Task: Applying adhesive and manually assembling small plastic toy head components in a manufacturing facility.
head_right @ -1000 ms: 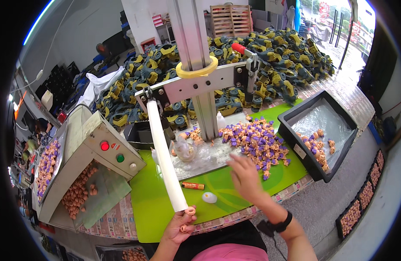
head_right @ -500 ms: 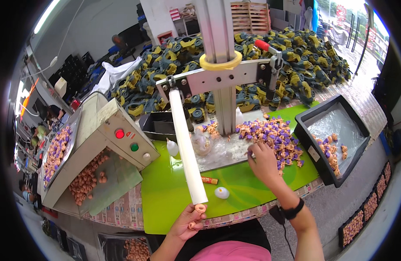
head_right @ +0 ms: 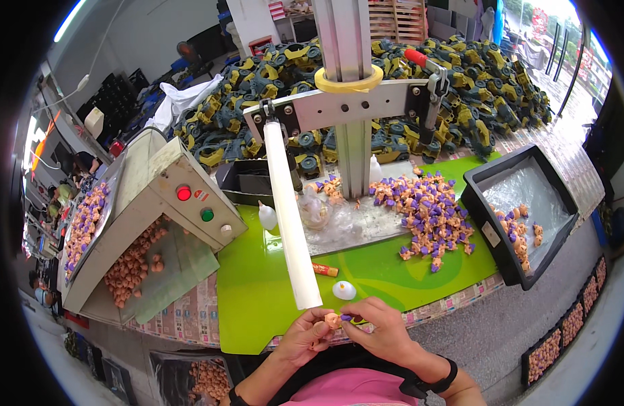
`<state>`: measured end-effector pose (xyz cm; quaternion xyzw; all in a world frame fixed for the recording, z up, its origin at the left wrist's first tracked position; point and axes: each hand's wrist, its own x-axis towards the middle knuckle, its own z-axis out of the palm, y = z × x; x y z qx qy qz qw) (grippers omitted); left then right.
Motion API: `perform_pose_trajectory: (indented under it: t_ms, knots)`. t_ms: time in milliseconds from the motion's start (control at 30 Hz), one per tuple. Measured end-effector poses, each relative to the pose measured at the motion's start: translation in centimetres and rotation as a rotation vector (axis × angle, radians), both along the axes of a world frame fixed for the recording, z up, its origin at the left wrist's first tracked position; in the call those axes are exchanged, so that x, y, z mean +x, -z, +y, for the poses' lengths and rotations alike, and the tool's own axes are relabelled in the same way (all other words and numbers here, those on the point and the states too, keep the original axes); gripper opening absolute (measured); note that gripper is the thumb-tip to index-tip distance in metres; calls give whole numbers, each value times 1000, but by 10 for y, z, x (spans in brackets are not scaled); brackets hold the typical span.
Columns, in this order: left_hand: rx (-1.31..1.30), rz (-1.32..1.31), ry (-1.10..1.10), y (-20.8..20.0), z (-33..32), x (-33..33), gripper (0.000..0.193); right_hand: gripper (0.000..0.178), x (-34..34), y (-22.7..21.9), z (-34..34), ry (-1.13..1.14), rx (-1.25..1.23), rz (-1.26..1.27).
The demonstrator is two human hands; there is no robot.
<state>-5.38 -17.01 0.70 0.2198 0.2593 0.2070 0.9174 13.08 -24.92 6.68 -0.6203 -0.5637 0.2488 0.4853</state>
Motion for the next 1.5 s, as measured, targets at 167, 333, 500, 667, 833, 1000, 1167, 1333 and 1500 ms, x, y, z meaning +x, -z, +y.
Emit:
perform_pose_trajectory:
  t_ms: [167, 333, 500, 667, 833, 1000, 1167, 1333, 1500]
  knots:
    - [158, 87, -61, -8, -7, 3, 23, 23, -2, 1, -3, 28, -40, 48]
    - [163, 111, -34, -8, -4, 3, 19, 23, -2, 0, -3, 38, -2, -19]
    - [88, 96, 47, -13, -2, 4, 15, 24, 11, 1, -3, -62, -43, -1]
    - [53, 37, 106, -18, 5, 3, 15, 21, 24, 0, 8, -155, -57, 8]
    - [9, 9, 66, -20, 14, -3, 13, 24, 40, -52, 51, -266, 171, -399]
    - [-13, -44, 19, -20, 24, -12, 20, 27, 31, -135, 122, -365, 865, -750]
    - [-13, -10, 19, -27, 24, -24, 23, 45, 43, -206, 198, -89, 997, -861]
    - [-10, -50, 5, -18, 27, -40, 22, 39, 58, -198, 228, -157, 798, -429]
    - [-26, 47, -164, -21, 36, -72, 20, 28, 76, -119, 190, -51, 364, -607]
